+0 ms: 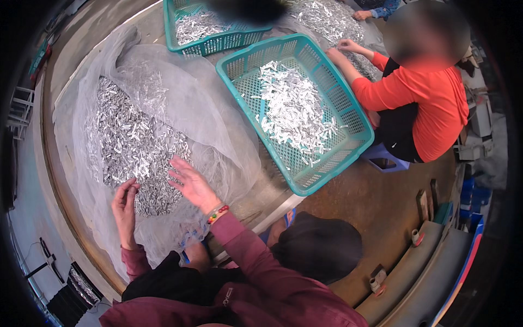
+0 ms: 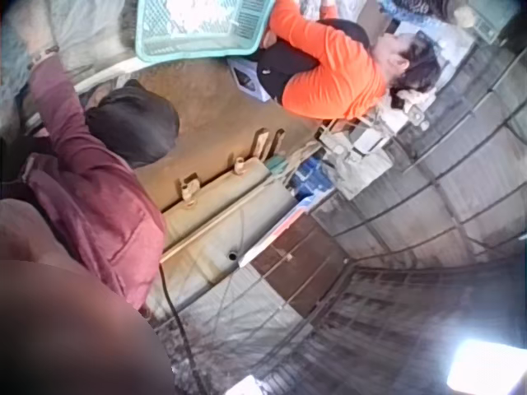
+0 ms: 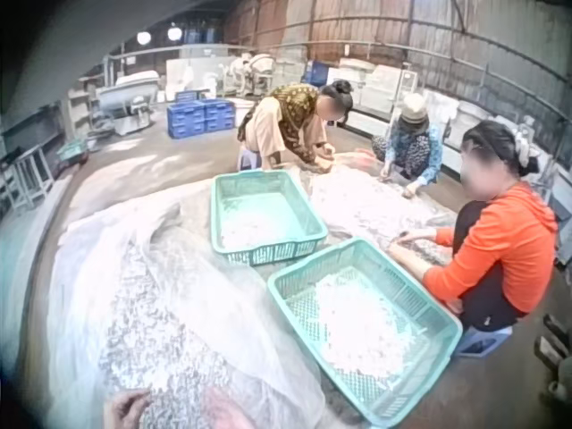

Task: The person sits at a low table and sorts small silver metal parts by hand from a large plastic bag into green plastic baskets. The hands repeatedly pick up handfuls of parts, separate them, and place them into the baskets while another person works nearby.

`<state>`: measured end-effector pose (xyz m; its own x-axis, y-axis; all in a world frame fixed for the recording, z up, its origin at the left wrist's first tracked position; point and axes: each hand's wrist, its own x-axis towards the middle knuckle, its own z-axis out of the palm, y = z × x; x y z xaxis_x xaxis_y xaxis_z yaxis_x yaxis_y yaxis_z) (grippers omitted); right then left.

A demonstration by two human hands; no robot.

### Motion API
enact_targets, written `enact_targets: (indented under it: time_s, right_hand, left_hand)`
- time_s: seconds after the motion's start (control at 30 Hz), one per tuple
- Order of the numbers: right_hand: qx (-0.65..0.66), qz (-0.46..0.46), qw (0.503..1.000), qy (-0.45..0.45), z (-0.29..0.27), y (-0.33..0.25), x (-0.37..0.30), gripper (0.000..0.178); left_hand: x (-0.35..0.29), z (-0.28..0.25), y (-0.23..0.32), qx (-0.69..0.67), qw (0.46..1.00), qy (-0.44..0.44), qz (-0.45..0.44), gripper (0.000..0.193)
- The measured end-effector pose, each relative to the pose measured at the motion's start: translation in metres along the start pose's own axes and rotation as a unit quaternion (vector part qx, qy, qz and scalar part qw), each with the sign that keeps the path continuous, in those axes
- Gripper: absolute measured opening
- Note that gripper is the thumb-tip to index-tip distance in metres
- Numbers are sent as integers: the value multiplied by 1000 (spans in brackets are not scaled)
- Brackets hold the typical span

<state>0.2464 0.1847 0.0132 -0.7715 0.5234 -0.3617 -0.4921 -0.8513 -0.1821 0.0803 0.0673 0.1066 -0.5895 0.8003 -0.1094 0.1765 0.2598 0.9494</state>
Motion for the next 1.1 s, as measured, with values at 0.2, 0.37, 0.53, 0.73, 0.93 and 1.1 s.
enact_targets:
  time_s: [0.2,0.37,0.53,0.73,0.93,1.1]
  right_hand:
    - [2,-13,1000,-22,32,13,5,50]
    - [169,-117,974,92,0,-4,13,46]
    - [313,-138,924,170,-26,-13,15,50]
    - [260,-121,952,105,-12,-27,-3,39]
    - [160,-136,930,-301,50,-65,-52,70]
    - [-50,34,905,-421,70,-75,-66,88]
  left_hand:
    - [-2,15,-21,166,981,-90,-33,38]
    - [0,-9,-6,184,981,-25,-53,35]
    - [-2,-3,12,186,981,-50,7,35]
    - [1,11,12,217,970,-104,-28,40]
    - [5,15,-16,282,939,-197,22,35]
    - [-19,61,-42,283,910,-281,116,38]
